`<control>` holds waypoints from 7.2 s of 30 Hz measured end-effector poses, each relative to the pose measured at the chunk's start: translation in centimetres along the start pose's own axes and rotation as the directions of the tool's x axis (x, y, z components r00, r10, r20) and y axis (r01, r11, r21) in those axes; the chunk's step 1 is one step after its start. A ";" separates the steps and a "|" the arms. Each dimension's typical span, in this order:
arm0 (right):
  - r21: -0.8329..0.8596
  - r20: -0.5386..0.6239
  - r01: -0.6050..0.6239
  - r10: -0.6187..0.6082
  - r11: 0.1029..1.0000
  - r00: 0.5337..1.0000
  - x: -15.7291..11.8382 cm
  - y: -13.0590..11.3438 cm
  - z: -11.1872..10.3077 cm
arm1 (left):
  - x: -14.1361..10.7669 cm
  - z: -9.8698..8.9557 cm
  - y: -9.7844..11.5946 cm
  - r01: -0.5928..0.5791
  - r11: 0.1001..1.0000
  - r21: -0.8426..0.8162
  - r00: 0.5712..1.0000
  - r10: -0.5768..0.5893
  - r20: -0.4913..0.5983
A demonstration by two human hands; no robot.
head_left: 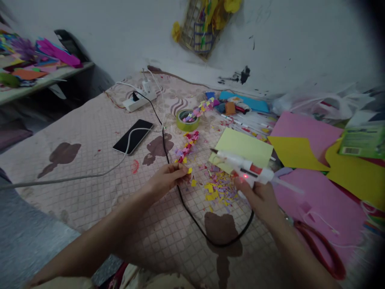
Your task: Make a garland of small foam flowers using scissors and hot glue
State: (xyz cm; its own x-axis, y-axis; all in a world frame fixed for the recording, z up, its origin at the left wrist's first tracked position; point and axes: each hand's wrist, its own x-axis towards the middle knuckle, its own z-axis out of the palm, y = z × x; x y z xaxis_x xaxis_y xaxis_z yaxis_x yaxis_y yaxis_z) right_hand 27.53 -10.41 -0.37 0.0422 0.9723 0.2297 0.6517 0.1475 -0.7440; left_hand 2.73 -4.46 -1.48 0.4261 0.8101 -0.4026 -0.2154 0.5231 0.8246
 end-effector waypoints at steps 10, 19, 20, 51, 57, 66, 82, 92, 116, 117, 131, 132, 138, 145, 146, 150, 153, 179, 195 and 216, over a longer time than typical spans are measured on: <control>-0.097 0.228 0.167 -0.142 0.981 0.963 -1.9 -1.2 0.9 | -0.1 -0.2 0.0 -0.079 0.985 0.153 0.996 0.086 -0.037; -0.108 0.261 0.175 -0.142 0.979 0.955 -1.6 -2.0 1.1 | -0.1 0.1 0.0 -0.075 0.984 0.159 0.996 0.083 -0.040; -0.107 0.256 0.172 -0.140 0.979 0.956 -1.6 -2.0 1.1 | -0.1 0.1 0.0 -0.079 0.984 0.158 0.995 0.086 -0.039; -0.058 0.031 -0.010 0.012 0.998 0.999 -1.5 0.0 1.5 | 0.3 0.0 -0.1 -0.056 0.987 0.148 0.997 0.064 -0.047; -0.100 -0.182 -0.258 0.237 0.961 0.954 0.2 3.1 1.0 | 0.2 0.2 0.0 -0.067 0.985 0.160 0.996 0.076 -0.054; 0.075 -0.582 -0.243 0.240 0.967 0.777 -2.8 1.2 0.0 | 0.2 -0.3 -0.2 -0.063 0.984 0.164 0.996 0.074 -0.058; 0.135 0.407 0.215 -0.252 0.967 0.878 5.3 -2.3 6.8 | 0.0 -0.3 -0.2 -0.118 0.972 0.206 0.992 0.122 -0.010; 0.110 0.378 0.090 -0.125 0.990 0.918 4.7 -3.8 2.5 | 0.4 0.4 0.5 -0.197 0.928 0.317 0.970 0.232 -0.078; 0.509 0.335 -0.196 0.018 0.838 0.942 5.0 -4.4 3.5 | 1.5 2.6 -0.5 -0.213 0.959 0.188 0.972 0.228 -0.060; 0.501 0.329 -0.186 0.013 0.845 0.944 5.0 -4.5 3.5 | 1.5 2.7 -0.5 -0.209 0.961 0.182 0.972 0.224 -0.066; 0.489 0.272 -0.102 -0.040 0.866 0.962 5.3 -4.3 3.6 | 1.4 3.5 -0.6 -0.270 0.943 0.193 0.962 0.274 0.005; 0.471 0.261 -0.098 -0.032 0.877 0.965 5.3 -4.3 3.6 | 1.4 3.5 -0.6 -0.268 0.944 0.191 0.962 0.271 0.011; 0.313 0.209 -0.052 -0.015 0.948 0.978 5.2 -4.5 3.5 | 1.1 3.6 -0.6 -0.228 0.961 0.158 0.973 0.230 0.005; 0.234 0.179 0.022 -0.065 0.972 0.982 5.1 -4.7 3.4 | 0.9 3.6 -0.7 -0.218 0.968 0.122 0.976 0.218 0.016; 0.230 0.178 0.034 -0.077 0.973 0.981 5.1 -4.6 3.4 | 0.8 3.6 -0.7 -0.213 0.970 0.117 0.977 0.213 0.016; 0.212 0.179 0.056 -0.095 0.976 0.979 5.1 -4.4 3.5 | 0.7 3.6 -0.6 -0.192 0.977 0.097 0.981 0.192 0.013; 0.220 0.175 0.045 -0.085 0.974 0.981 5.1 -4.3 3.6 | 0.6 3.7 -0.6 -0.179 0.981 0.081 0.984 0.179 0.006; 0.226 0.174 0.034 -0.075 0.974 0.982 4.9 -4.0 3.7 | 0.7 3.4 -0.7 -0.185 0.981 0.067 0.983 0.183 0.033; 0.268 0.176 -0.001 -0.048 0.964 0.983 5.0 -3.5 3.7 | 0.7 3.1 -0.7 -0.169 0.985 0.040 0.980 0.164 0.116; 0.454 0.281 -0.194 0.067 0.869 0.957 4.2 -2.4 3.7 | -0.1 1.9 0.4 -0.153 0.980 0.124 0.987 0.144 0.076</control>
State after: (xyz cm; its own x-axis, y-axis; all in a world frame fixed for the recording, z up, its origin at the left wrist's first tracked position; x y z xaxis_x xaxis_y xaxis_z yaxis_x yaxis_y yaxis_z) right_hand 23.30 -6.01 0.08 -0.1281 0.9917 -0.0063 0.2145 0.0215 -0.9765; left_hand 4.25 -4.88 -0.36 0.4561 0.8546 -0.2482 -0.1673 0.3562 0.9193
